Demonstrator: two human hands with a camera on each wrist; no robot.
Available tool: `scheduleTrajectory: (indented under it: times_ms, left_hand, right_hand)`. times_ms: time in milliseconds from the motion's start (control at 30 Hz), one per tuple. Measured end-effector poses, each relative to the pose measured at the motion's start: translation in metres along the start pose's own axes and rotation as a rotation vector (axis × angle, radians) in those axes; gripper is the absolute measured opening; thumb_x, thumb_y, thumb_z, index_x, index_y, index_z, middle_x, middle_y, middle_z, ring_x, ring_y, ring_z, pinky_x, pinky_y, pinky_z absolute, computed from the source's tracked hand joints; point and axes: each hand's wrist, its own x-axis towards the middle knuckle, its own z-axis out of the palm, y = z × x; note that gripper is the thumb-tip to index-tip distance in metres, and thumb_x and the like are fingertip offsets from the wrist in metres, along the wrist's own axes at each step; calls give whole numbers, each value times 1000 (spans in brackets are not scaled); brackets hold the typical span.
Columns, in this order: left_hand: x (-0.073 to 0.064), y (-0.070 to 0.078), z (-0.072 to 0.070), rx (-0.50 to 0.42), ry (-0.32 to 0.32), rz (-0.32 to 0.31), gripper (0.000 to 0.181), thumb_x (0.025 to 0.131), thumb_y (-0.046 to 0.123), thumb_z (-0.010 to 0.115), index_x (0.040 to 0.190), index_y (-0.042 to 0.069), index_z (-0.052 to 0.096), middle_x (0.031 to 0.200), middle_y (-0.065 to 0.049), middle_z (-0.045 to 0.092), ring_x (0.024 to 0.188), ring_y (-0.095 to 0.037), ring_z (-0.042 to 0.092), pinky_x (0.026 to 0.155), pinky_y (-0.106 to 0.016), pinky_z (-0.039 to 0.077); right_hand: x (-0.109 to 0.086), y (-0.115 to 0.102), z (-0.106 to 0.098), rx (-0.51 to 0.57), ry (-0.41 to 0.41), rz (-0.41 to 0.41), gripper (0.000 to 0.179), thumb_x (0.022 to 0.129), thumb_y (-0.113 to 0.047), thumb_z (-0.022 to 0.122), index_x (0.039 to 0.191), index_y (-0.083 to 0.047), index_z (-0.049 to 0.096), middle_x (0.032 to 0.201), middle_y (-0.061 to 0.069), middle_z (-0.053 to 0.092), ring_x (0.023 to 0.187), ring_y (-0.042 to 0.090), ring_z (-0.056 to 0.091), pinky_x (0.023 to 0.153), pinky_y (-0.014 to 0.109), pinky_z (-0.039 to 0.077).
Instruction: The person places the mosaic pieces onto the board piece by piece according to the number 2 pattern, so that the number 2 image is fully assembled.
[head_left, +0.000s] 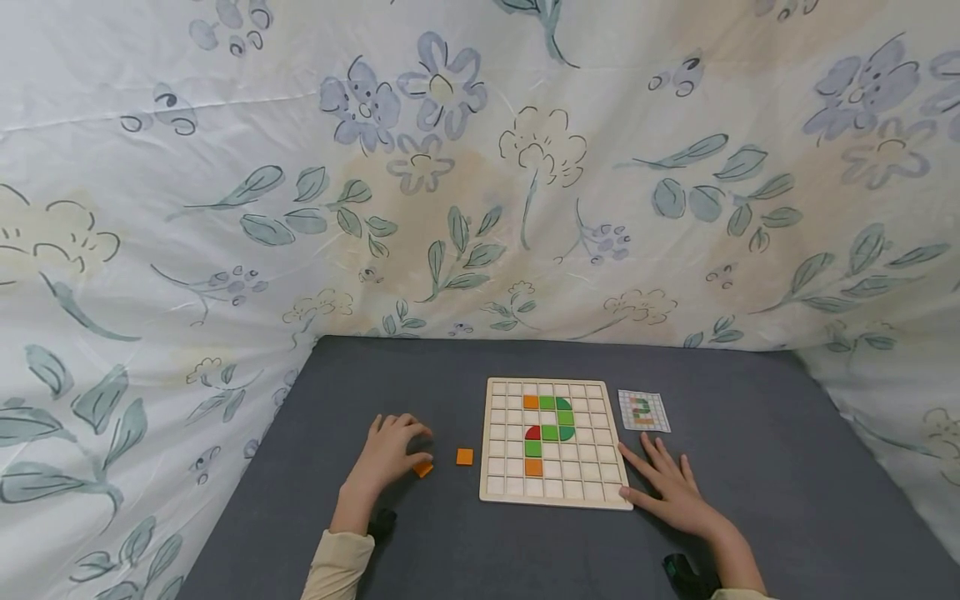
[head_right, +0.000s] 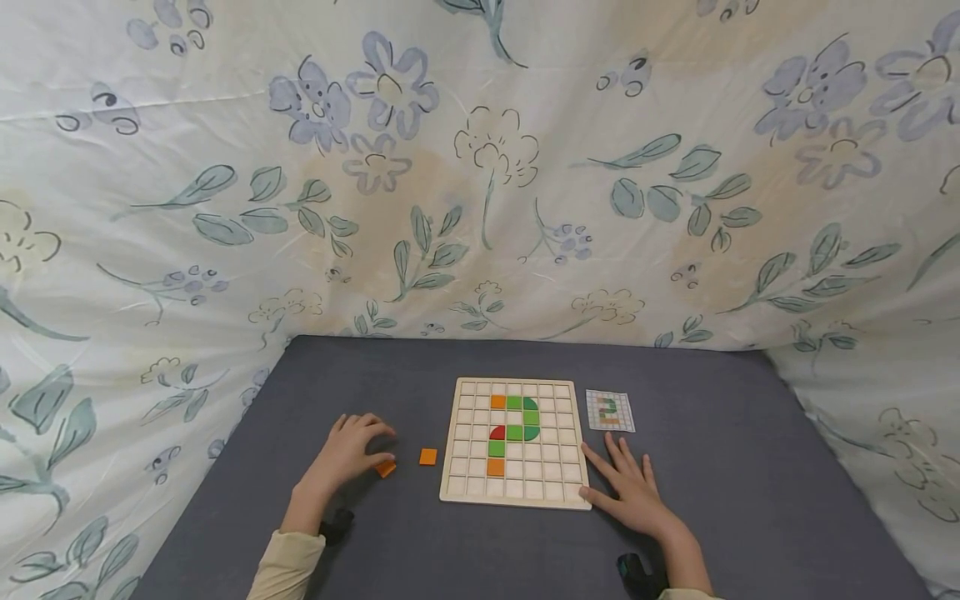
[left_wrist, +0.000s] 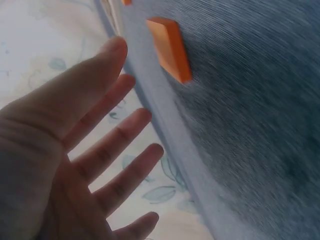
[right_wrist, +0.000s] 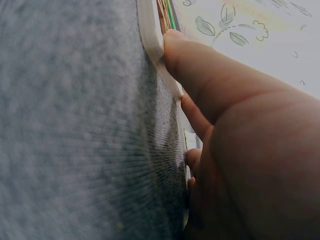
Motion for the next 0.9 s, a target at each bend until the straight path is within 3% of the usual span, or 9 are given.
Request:
scheduleTrajectory:
  times_ms: [233, 567, 900]
  left_hand:
    - [-8, -11, 2, -8, -58, 5, 32, 72, 32, 78, 101, 21, 69, 104, 0, 58, 106, -29, 51, 106, -64, 21]
    - [-15, -19, 4, -4, -71, 37, 31, 72, 26, 79, 101, 21, 69, 104, -1, 58, 106, -29, 52, 105, -63, 25]
    - [-16, -19, 2, -50, -84, 71, 25, 72, 21, 79, 95, 24, 70, 103, 0, 57, 105, -29, 51, 105, -66, 20]
  right_hand:
    - [-1, 2, 1, 12, -4, 0, 66, 87, -38, 61, 144, -15, 35, 150, 28, 12, 135, 53, 4, 99, 73, -7]
    - [-1, 7, 4, 40, -12, -14, 66, 88, -36, 60, 144, -14, 35, 150, 28, 11, 135, 54, 2, 99, 73, -10]
    - [-1, 7, 4, 59, 15, -39, 64, 88, -35, 61, 144, -16, 36, 149, 30, 13, 136, 52, 1, 99, 72, -12]
